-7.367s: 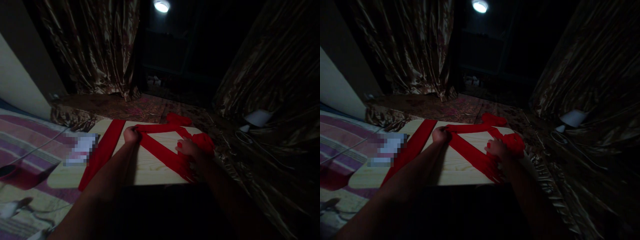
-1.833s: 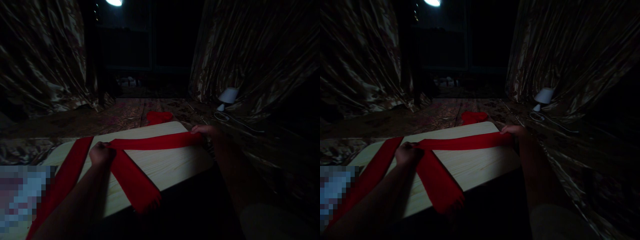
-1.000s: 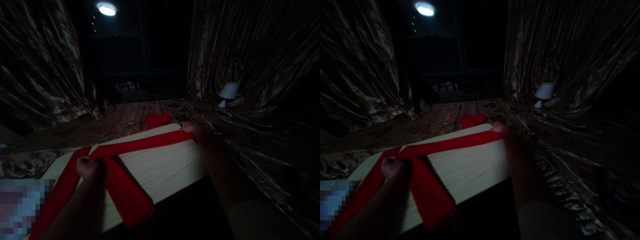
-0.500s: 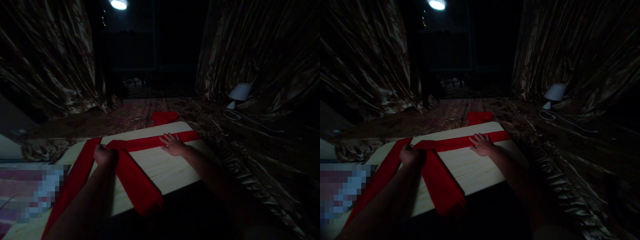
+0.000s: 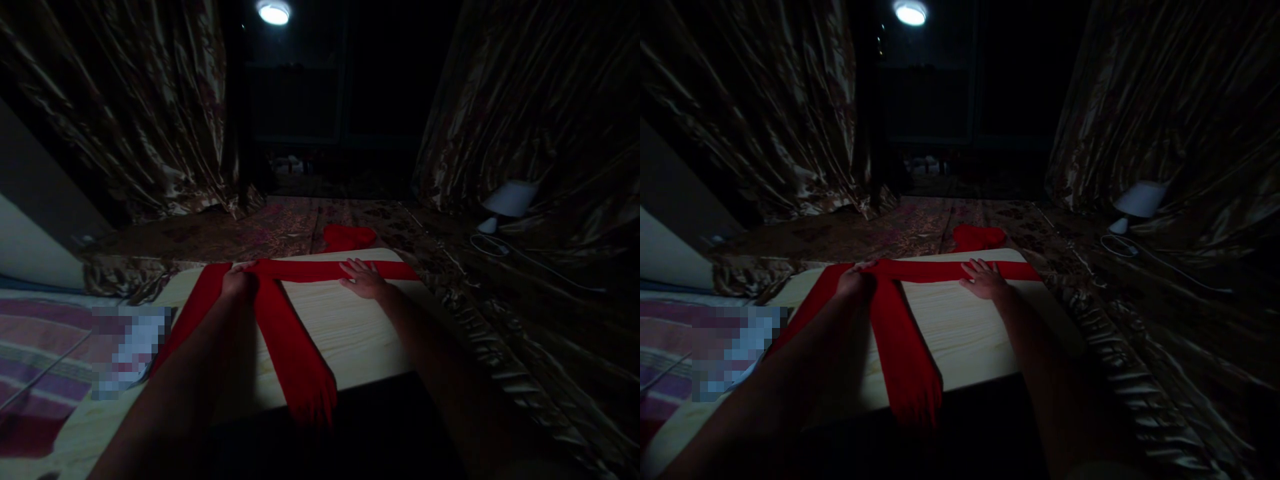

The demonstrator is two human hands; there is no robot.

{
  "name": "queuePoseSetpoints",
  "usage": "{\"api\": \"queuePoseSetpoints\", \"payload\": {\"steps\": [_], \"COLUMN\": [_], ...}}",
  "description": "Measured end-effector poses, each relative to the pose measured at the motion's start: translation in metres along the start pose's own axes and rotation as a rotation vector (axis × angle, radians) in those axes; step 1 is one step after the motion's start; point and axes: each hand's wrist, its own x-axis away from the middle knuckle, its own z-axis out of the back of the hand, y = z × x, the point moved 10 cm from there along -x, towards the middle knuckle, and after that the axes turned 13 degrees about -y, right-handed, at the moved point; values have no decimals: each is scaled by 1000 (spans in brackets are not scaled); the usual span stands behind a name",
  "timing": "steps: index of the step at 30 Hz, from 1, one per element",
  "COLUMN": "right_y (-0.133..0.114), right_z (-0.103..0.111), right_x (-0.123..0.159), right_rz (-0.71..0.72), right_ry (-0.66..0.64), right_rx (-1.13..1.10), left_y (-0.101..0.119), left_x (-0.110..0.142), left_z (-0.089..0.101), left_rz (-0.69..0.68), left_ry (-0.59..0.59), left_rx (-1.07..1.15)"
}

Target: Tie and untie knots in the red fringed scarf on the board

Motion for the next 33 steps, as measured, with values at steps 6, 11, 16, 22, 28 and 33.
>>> {"api": "queuePoseSetpoints", "payload": {"steps": [6,11,16,22,28,33], "right_y": [3,2,4,3,14,75], "right_z": [4,4,2,3,2,-2], "right_x": [-16,-18,-18,-19,-17,5], "right_rz": [-31,-7,-16,-19,-25,-175], "right_ry": [4,50,46,42,28,30], "right_rx": [-1,14,18,20,-3,-19], "left_y": [6,50,15,-15,-19,-23], "left_x": [-20,-17,1,6,2,-1], "left_z": [-2,-24,-70,-61,-56,-54], "left_rz": [46,-272,-282,-84,-53,-83], "left_ry": [-70,-105,-398,-422,-427,-431], "left_rx": [-259,-852,-1515,-1615,-1613,-1588]}}
